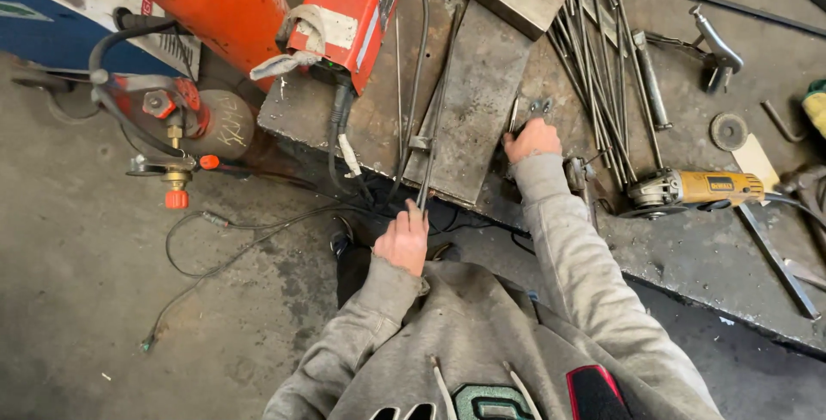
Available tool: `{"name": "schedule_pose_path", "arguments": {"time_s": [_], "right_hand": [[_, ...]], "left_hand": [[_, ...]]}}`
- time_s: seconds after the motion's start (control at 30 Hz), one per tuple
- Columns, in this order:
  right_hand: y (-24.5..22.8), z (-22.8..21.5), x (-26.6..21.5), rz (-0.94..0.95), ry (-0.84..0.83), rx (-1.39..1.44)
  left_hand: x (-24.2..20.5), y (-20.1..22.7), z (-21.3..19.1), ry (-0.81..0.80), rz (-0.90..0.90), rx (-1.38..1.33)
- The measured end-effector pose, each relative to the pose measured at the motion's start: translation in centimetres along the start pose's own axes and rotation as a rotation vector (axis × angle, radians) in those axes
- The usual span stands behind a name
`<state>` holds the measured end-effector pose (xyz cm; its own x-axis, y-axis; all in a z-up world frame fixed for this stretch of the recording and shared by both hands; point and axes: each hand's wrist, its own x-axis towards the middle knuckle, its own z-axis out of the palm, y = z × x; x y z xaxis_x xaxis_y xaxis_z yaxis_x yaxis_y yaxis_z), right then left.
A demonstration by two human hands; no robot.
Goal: Welding together metal rods and small metal brackets on a workbench.
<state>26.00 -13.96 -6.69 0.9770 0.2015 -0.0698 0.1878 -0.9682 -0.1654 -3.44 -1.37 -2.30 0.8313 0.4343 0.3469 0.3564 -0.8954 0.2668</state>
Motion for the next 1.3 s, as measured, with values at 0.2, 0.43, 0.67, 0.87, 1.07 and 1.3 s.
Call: {"name": "schedule_pose_path", "arguments": {"time_s": [0.2, 0.43, 0.67, 0.87, 1.07, 1.3], "right_hand": [[1.6, 2.0, 1.2, -0.096, -0.026, -0.002], [-3.5, -13.4, -7.4, -0.155, 0.236, 0.013], [-3.8, -15.2, -12.1, -0.372, 0.279, 0.640], [-4.0, -12.7, -12.4, -0.515, 0.318, 0.612], [-5.2, -11.6, -11.4, -0.548, 0.377, 0.638], [-5.5, -6.4, -9.4, -0.673, 0.408, 0.659]], "left_hand": [[-0.3, 0.3, -0.5, 0.037, 0.215, 0.150], [-0.7, 0.9, 0.7, 0.119, 0.242, 0.018], [-2.8, 0.6, 4.8, 0.010, 0.207, -0.178], [-2.6, 0.9, 4.1, -0.042, 0.012, -0.457], [-1.5, 1.5, 3.8, -0.191, -0.484, -0.785], [-2.5, 1.7, 5.9, -0.187, -0.446, -0.585]]}}
